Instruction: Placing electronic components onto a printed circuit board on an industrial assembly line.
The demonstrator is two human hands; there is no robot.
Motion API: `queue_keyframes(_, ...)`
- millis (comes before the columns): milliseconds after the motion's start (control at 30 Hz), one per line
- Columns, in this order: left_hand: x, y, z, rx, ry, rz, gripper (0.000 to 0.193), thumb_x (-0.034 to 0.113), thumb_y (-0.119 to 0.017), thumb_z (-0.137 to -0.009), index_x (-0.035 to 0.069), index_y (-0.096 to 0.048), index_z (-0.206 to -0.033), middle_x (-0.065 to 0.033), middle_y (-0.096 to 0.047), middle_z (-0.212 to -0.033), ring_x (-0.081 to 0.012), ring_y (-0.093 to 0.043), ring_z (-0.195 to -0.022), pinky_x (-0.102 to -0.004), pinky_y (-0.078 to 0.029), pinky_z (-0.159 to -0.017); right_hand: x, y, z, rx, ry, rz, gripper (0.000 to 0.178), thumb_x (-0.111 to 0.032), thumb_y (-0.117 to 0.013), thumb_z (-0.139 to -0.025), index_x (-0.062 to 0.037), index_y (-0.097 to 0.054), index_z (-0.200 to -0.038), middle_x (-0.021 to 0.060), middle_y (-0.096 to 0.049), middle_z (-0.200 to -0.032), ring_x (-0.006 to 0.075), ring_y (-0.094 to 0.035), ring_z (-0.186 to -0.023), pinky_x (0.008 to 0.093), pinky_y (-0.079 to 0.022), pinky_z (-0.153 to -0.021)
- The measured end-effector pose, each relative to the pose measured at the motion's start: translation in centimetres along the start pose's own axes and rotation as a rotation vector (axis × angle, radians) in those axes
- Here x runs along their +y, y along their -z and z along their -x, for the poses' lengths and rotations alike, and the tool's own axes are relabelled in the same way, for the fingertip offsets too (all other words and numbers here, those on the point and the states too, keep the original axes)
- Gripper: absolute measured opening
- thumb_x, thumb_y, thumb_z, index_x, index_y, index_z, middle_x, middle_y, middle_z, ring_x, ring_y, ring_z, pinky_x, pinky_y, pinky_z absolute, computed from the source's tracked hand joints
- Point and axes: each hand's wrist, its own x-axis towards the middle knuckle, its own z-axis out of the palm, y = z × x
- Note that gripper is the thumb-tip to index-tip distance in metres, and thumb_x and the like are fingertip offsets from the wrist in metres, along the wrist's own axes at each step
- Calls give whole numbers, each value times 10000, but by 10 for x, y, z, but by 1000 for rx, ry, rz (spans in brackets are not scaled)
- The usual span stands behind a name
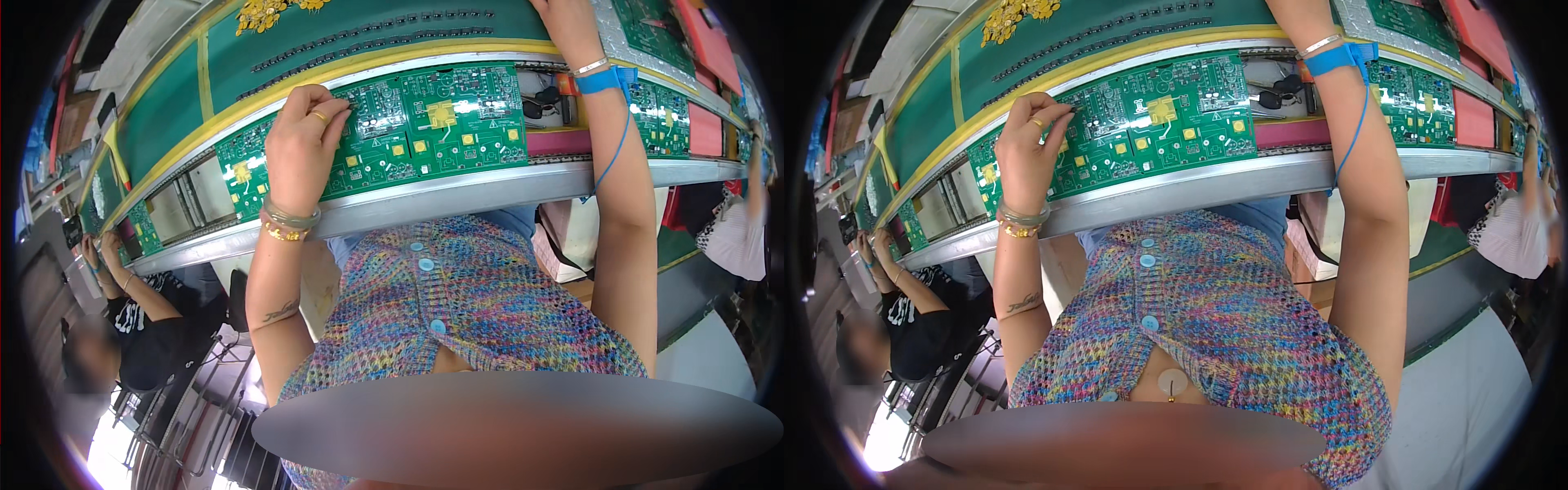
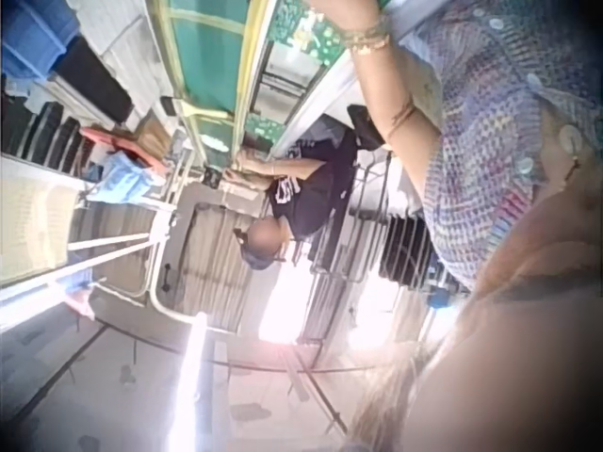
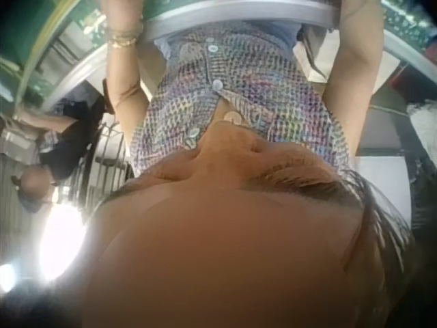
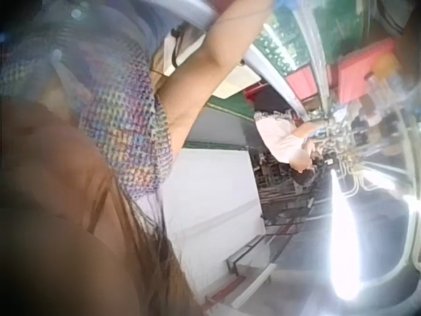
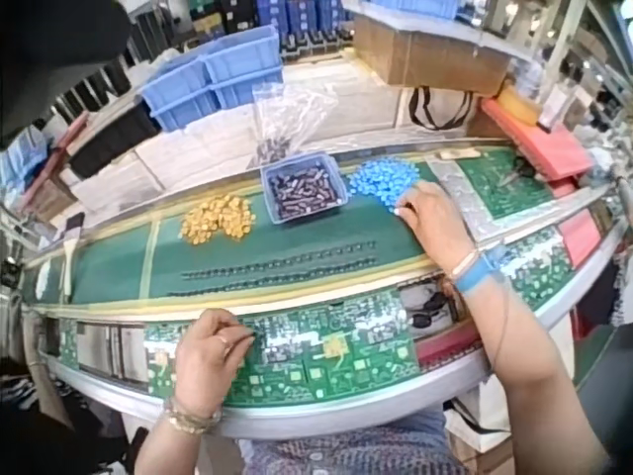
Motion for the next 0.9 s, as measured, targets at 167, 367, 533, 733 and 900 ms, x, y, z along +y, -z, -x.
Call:
queue_keyframes(167, -3, -6, -1, -13, -15, -96, 99, 94, -721, -750, 57, -695, -838, -38, -588, -881, -222, -602, -733, -334, -489, -633, 6, 6, 4, -101, -169, -236, 142, -74, -706, -744, -13, -619, -837, 143, -594, -772, 301, -599, -752, 372, -473, -679)
queue_keyframes(367, -4, -6, -1, -28, -29, -121, 92, 93, -717, -756, 61, -686, -836, -37, -581, -873, -224, -596, -737, -340, -484, -632, 22, -7, 6, -71, -109, -231, 146, -84, -704, -756, -12, -609, -841, 145, -601, -759, 294, -602, -722, 361, -470, -650)
queue_keyframes(533, -5, -8, -1, -19, -35, -125, 88, 89, -715, -758, 61, -682, -835, -39, -576, -869, -224, -594, -738, -338, -483, -627, 14, -3, 9, -73, -166, -252, 126, -91, -691, -772, -17, -622, -847, 145, -608, -765, 299, -607, -728, 358, -474, -657)
queue_keyframes(733, -6, -8, -2, -13, -63, -122, 89, 84, -720, -755, 60, -678, -829, -42, -575, -863, -222, -594, -741, -335, -487, -628, 15, -1, 8, -42, -119, -229, 103, -103, -670, -796, -16, -648, -846, 151, -640, -802, 310, -627, -769, 361, -482, -681)
queue_keyframes(900, -4, -3, 2, -79, -164, -273, 176, 49, -662, -738, 49, -667, -915, -48, -570, -929, -227, -589, -813, -327, -508, -647, 42, -28, 8, 4, -73, -187, 101, -101, -671, -800, -13, -652, -846, 147, -648, -783, 305, -633, -744, 355, -487, -672)
